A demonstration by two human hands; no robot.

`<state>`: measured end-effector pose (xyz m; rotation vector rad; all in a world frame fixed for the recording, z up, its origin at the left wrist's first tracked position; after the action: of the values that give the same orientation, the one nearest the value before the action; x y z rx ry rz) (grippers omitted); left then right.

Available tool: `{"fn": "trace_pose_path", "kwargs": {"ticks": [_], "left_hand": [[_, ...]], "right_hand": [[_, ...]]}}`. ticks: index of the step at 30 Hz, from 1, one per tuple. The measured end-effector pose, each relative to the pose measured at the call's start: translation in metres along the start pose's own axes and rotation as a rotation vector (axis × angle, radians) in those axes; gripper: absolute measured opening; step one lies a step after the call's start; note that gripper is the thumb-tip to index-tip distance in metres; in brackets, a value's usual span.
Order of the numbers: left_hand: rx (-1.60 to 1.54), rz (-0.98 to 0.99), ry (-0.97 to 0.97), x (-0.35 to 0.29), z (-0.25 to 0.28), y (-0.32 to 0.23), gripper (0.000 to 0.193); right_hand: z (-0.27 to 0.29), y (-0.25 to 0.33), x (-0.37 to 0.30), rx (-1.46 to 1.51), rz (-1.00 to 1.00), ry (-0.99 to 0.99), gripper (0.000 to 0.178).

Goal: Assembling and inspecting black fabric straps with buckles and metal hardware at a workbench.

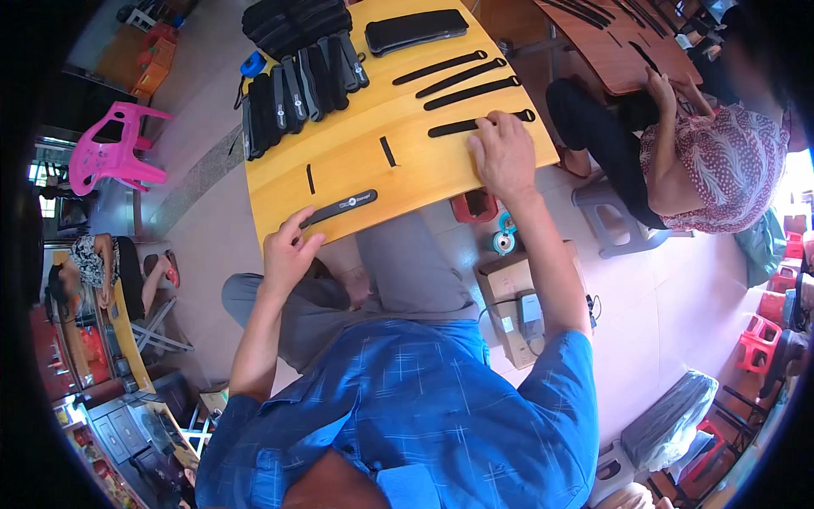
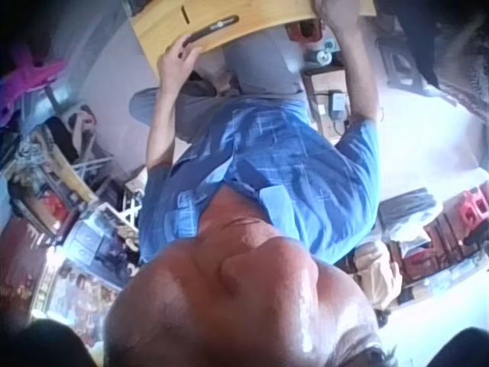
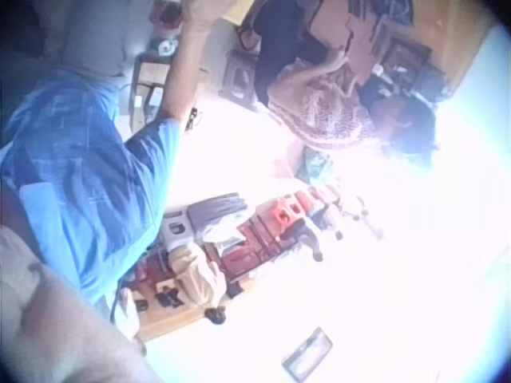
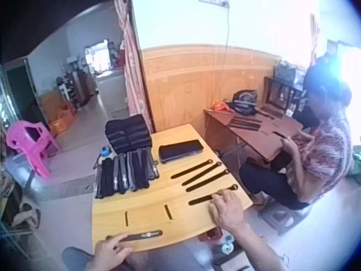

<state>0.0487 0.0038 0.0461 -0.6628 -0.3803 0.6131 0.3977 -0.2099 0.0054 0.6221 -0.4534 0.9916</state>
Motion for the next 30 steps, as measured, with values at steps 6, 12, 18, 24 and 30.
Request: {"fn": "trace_pose_path", "kwargs": {"ticks": [6, 12, 18, 24, 30], "left_hand": [[0.352, -0.066, 0.049, 0.016, -0.005, 0.006, 0.047], [0.327, -0.196, 0.013, 0.017, -0.014, 0.021, 0.035], [0.130, -0.086, 0.001, -0.001, 0.010, 0.003, 0.027], [-0.293, 0.047, -0.059, -0.009, 0.002, -0.023, 0.020], [-0.606, 0.184, -0.028, -0.043, -0.036, -0.022, 0.018]], "right_hand": [[-0.010, -0.015, -0.003, -0.063, -0.065, 0.082, 0.049], [-0.009, -0.019, 0.002, -0.123, -0.088, 0.120, 0.047], [-0.003, 0.051, -0.013, 0.258, -0.114, -0.009, 0.039], [-0.030, 0.169, -0.053, 1.459, -0.667, 0.251, 0.042], [-0.029, 0.226, -0.047, 1.663, -0.792, 0.371, 0.038]]}}
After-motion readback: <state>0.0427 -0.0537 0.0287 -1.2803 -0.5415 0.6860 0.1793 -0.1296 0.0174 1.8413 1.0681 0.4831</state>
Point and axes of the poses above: each hand's wrist, its own x-axis towards the middle knuckle, its own z-axis out of the back of the hand, y = z × x, the point moved 1 cm from there along x, towards the middle knuckle, and after that the axes turned 4 degrees about -y, right-handed, at the moved point
